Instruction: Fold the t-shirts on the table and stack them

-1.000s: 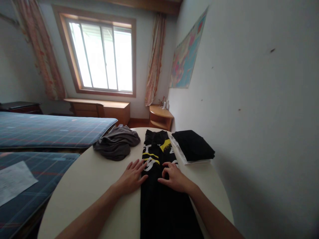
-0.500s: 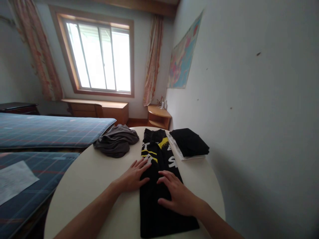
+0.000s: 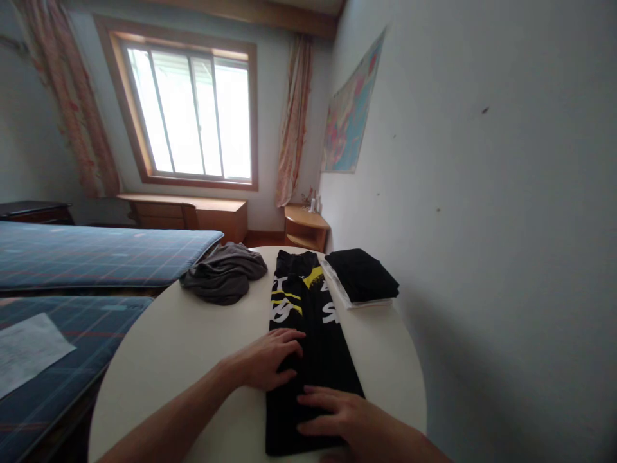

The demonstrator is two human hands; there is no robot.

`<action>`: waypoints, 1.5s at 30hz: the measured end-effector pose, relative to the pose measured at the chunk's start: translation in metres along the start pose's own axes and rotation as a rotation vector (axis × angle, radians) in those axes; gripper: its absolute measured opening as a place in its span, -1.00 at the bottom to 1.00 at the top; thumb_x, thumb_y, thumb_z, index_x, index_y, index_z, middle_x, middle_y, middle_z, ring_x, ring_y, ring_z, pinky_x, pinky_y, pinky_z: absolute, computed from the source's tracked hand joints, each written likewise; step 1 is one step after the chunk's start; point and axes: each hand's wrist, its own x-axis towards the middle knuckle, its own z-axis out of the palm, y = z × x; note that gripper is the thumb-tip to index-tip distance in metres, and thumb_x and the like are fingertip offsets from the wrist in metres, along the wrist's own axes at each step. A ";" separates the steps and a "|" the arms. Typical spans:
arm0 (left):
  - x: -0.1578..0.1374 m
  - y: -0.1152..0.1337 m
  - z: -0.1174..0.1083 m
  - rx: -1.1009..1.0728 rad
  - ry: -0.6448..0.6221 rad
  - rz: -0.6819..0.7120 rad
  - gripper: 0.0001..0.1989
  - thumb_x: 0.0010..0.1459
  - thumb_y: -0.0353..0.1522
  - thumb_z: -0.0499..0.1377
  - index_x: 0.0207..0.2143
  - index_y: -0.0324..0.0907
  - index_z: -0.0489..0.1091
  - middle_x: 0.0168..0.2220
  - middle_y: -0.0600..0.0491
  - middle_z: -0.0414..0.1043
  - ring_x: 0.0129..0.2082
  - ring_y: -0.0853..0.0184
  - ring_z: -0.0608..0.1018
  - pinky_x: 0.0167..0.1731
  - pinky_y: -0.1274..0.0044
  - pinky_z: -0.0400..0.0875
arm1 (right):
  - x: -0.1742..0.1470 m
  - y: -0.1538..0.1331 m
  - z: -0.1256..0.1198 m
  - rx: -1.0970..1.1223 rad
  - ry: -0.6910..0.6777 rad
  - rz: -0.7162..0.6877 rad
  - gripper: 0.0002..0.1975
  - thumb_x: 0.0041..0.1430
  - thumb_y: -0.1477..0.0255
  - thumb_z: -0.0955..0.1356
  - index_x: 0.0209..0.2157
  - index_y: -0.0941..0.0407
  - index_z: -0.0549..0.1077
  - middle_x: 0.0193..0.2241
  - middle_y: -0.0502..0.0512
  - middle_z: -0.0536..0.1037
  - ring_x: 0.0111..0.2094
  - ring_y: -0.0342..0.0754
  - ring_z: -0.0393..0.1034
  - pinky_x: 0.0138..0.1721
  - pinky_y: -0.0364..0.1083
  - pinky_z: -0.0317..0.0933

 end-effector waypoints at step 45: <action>0.046 -0.046 -0.066 0.169 0.540 -0.520 -0.71 0.26 -0.26 0.03 -0.04 -0.05 0.44 -0.20 0.01 0.58 -0.20 0.20 0.60 -0.20 0.49 0.38 | 0.090 0.064 -0.130 -0.387 0.649 0.208 -0.76 0.34 0.44 0.22 -0.07 0.06 0.47 -0.13 0.09 0.59 -0.09 0.00 0.48 -0.04 -0.05 0.25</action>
